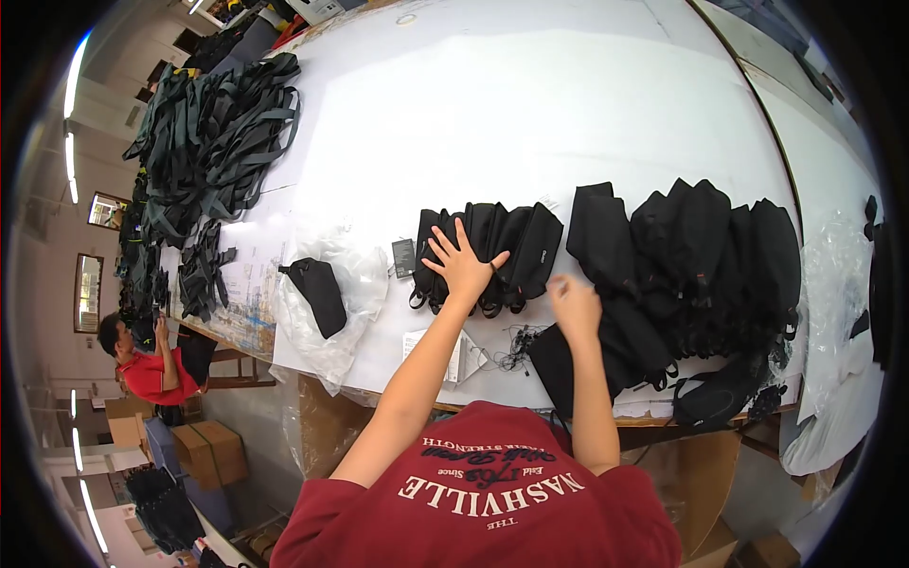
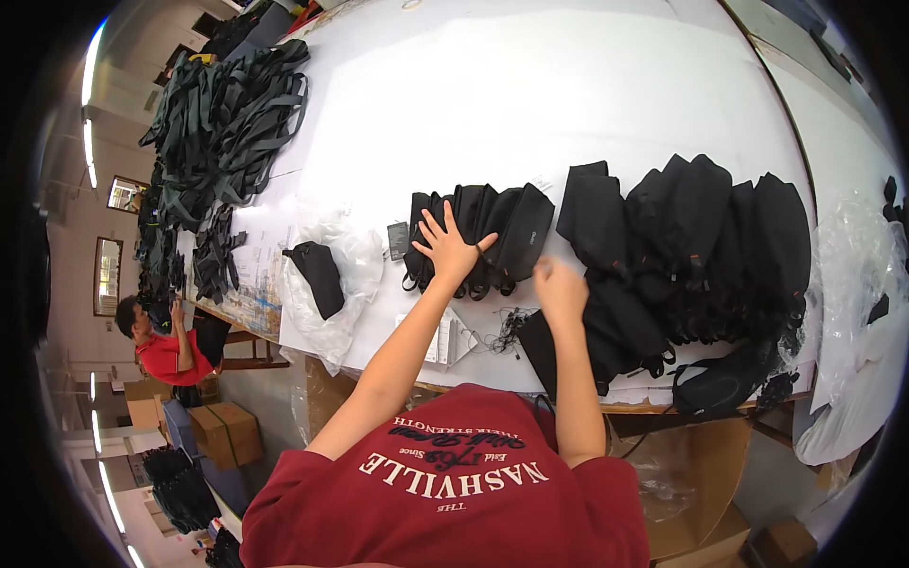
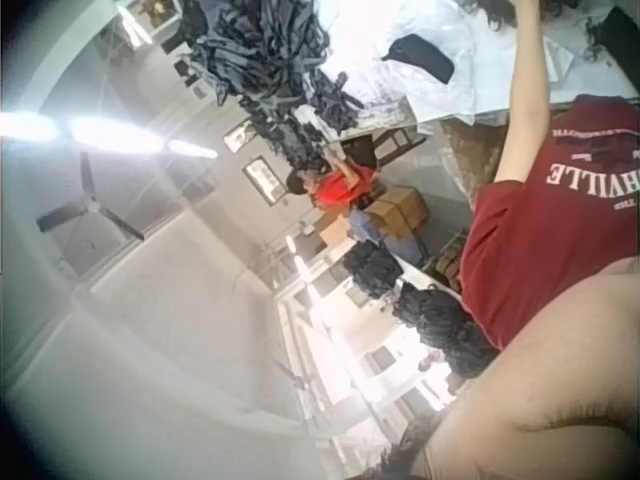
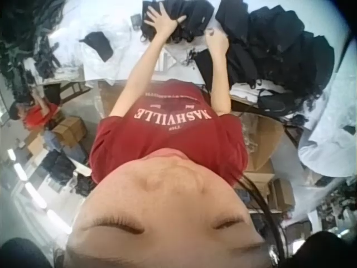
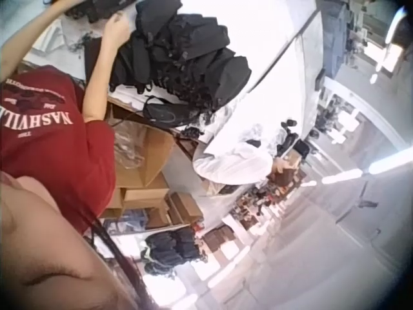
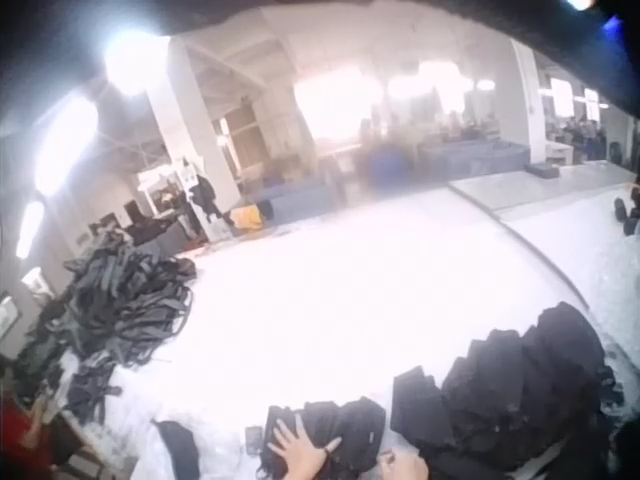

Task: Inspecting, counting, and packing black fabric pouches into a cardboard box on a factory floor.

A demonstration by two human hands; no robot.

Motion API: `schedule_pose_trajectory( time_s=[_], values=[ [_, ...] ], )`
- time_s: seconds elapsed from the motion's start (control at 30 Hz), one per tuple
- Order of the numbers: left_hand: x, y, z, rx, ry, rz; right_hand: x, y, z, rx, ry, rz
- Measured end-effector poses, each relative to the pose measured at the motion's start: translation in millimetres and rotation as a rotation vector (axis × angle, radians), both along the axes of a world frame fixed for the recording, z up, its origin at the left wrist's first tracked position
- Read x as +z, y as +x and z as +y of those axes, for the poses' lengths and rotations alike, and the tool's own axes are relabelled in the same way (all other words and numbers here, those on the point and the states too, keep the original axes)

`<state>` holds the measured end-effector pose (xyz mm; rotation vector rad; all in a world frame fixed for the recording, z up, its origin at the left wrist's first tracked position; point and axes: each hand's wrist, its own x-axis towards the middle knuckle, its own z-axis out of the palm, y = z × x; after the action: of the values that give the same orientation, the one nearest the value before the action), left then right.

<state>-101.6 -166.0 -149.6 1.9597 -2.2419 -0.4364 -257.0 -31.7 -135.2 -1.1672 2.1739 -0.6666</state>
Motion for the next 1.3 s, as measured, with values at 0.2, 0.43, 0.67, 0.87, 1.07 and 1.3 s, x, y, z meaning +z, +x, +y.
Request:
schedule_pose_trajectory(
  time_s=[0.2,0.43,0.67,0.87,1.07,1.3],
  values=[
    [2,-3,2,-0.015,-0.028,0.025,43,-45,-28,-0.122,-0.247,0.681],
    [1,-2,4,-0.021,-0.015,0.020,4,-68,-61,0.140,0.171,0.743],
    [-1,-3,2,-0.027,-0.037,0.031,18,-103,-55,-0.243,-0.059,0.616],
    [-1,1,1,-0.005,-0.005,0.020,56,-55,-33,-0.313,-0.386,0.555],
    [-4,-7,3,-0.039,-0.075,0.046,-6,31,-15,-0.080,-0.195,0.436],
    [-6,2,1,-0.017,-0.076,0.027,22,1,-2,-0.131,-0.255,0.234]
  ],
)
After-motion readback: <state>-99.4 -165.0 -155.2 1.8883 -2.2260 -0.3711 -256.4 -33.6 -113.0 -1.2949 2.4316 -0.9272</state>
